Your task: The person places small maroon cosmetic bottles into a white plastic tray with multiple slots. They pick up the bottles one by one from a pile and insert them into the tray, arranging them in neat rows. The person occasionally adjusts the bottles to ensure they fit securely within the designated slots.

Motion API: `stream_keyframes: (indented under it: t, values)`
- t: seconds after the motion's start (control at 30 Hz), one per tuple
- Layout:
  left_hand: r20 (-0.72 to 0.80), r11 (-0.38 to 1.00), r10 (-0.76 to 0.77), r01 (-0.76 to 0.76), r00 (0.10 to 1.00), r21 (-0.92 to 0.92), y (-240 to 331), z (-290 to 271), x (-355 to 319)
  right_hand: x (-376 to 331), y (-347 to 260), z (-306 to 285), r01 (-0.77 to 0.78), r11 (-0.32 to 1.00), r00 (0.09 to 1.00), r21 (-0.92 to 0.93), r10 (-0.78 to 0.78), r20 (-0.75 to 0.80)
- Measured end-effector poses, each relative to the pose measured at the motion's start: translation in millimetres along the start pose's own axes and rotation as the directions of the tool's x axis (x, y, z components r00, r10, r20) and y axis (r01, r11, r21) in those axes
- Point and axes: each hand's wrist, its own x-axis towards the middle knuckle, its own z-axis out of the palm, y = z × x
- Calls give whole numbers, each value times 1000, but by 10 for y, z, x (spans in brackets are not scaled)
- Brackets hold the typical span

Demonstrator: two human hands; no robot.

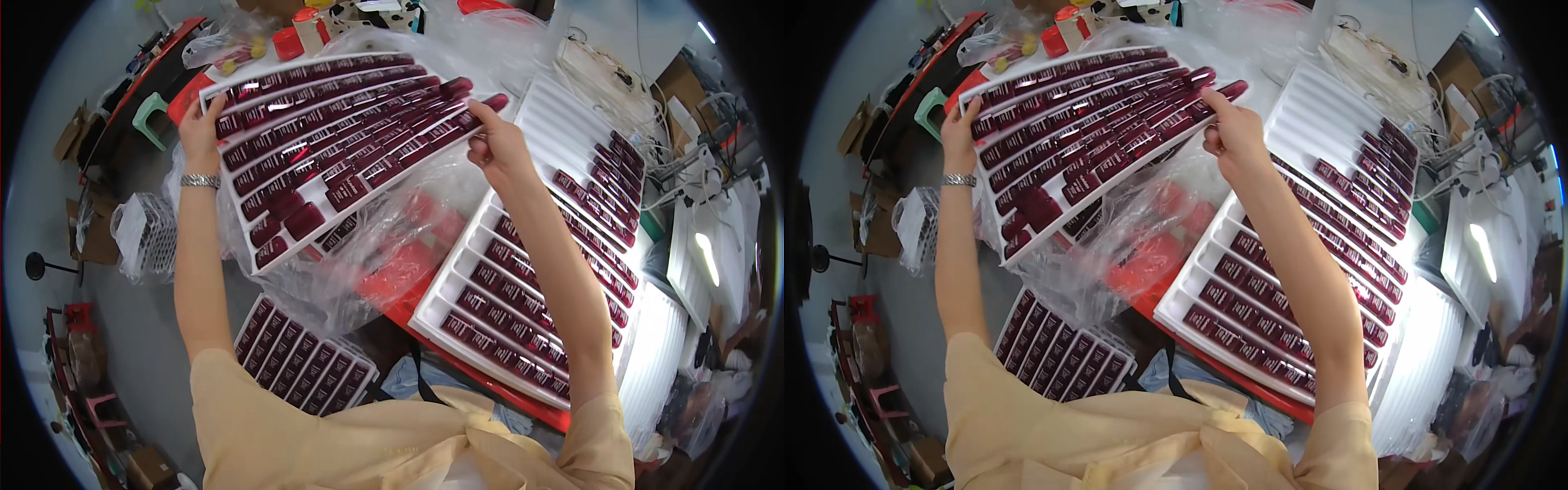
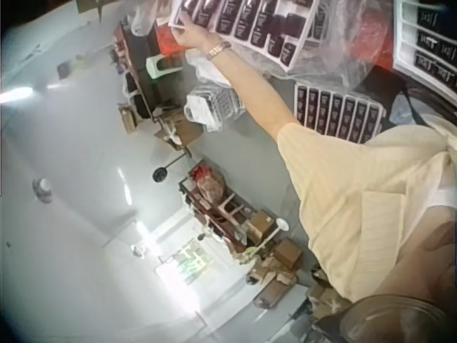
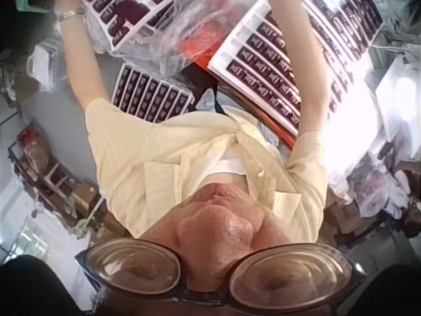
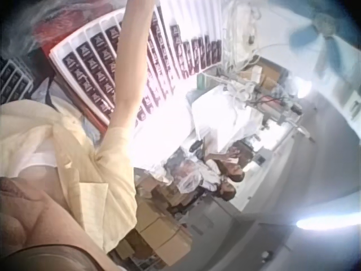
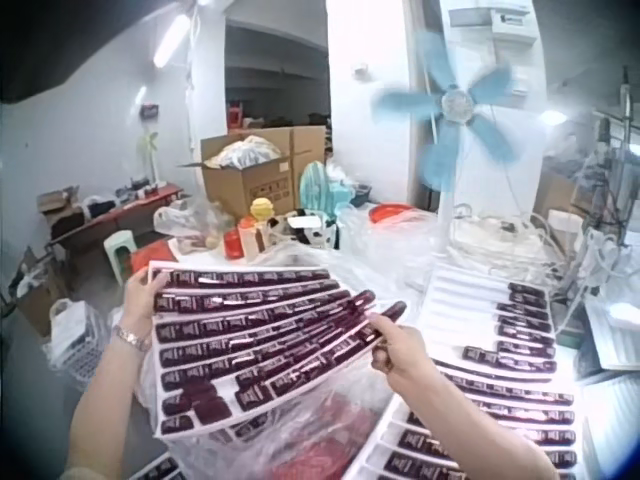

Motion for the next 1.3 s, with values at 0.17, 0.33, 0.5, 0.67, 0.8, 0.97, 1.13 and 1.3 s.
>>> stream_keyframes:
  t: [0.17, 0.33, 0.5, 0.67, 0.8, 0.97, 1.13, 1.3]
  values:
    - [209, 999, 18, -8, 978, -47, 494, 388, -59, -1020, -287, -474, 95, 992, 994, 82, -99, 40]
    - [471, 953, -45, 179, 881, -244, 777, 1180, -465, -2204, -419, -1035, 208, 976, 972, 65, -199, -128]
    - [720, 848, 33, 362, 693, -387, 686, 2565, -1472, -3176, -284, -1786, 348, 936, 865, -54, -342, -367]
    - [788, 863, -74, 435, 612, -257, 303, 3250, -1964, -3594, 18, -2050, 376, 918, 794, -123, -388, -469]
    - [836, 843, -168, 516, 523, -154, 25, 3395, -2136, -3764, 314, -2110, 324, 940, 729, -108, -321, -605]
    - [816, 894, -283, 446, 504, 35, -354, 3427, -2199, -3806, 643, -2364, 234, 970, 744, -58, -218, -631]
    - [785, 863, -344, 502, 515, 49, -415, 3399, -2161, -3811, 630, -2264, 219, 973, 701, -75, -211, -681]
    - [784, 910, -358, 378, 508, 170, -355, 3366, -2104, -3834, 663, -2324, 223, 972, 725, -75, -216, -654]
